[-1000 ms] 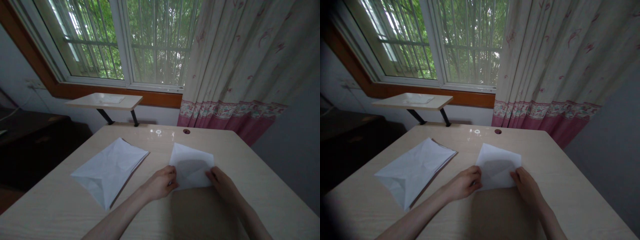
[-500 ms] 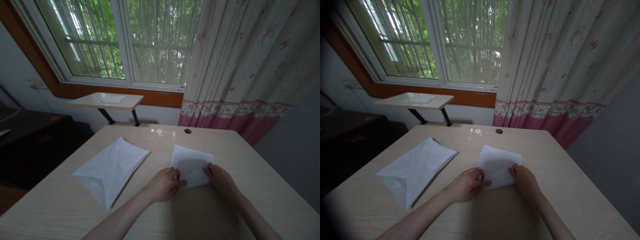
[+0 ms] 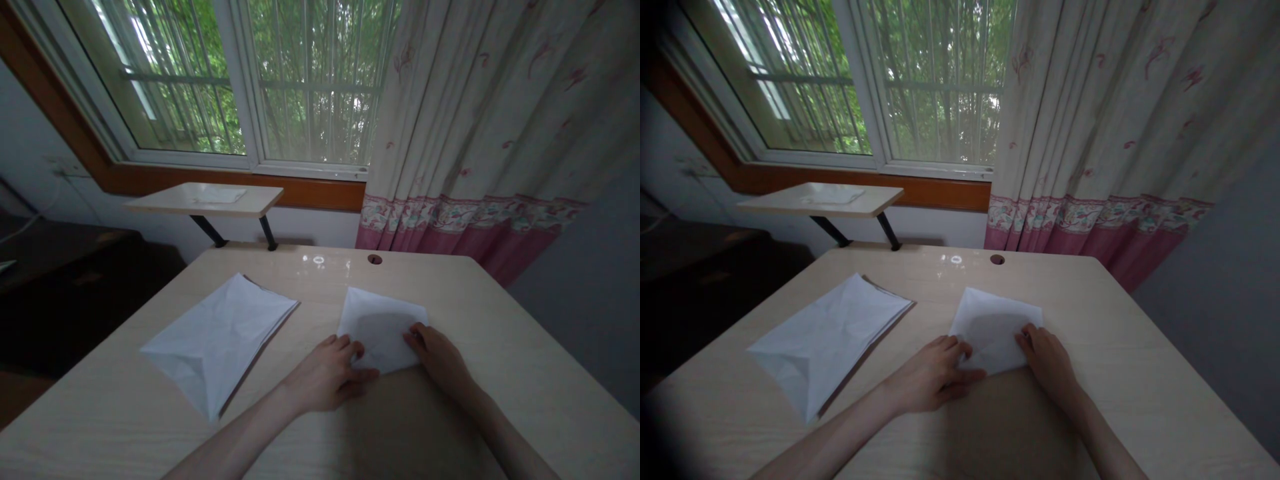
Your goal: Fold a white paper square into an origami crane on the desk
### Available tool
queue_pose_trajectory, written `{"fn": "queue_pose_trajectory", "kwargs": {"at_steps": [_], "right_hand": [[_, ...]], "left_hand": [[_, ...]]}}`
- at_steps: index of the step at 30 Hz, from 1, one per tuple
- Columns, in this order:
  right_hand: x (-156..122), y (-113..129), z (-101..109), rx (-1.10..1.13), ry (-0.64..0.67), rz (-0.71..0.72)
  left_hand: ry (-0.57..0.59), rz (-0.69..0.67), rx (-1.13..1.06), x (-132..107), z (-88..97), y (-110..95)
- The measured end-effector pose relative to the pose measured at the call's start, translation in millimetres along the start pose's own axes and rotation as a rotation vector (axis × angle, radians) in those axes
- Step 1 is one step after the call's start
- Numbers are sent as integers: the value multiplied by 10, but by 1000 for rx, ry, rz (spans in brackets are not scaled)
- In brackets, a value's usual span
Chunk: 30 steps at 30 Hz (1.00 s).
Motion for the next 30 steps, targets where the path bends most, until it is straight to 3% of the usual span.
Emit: {"fn": "queue_pose_trajectory", "kwargs": {"at_steps": [17,23,30], "right_hand": [[4,22,-8,13,-2,10],[18,7,-29,6,0,24],[25,15,-39,3,30,56]], "left_hand": [[26,-38,97,18,15,-111],[-9,-9,39,16,2,-127],[-35,59,-82,23,152,-121]]}}
Point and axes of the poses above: each hand's wrist, its own x-axis towards the middle knuckle, its own z-axis out of the back of the hand, y = z × x, the point moved 4 cm from there along x, towards the middle knuckle, and after that the axes turned 13 degrees about x, right-handed, at the moved point
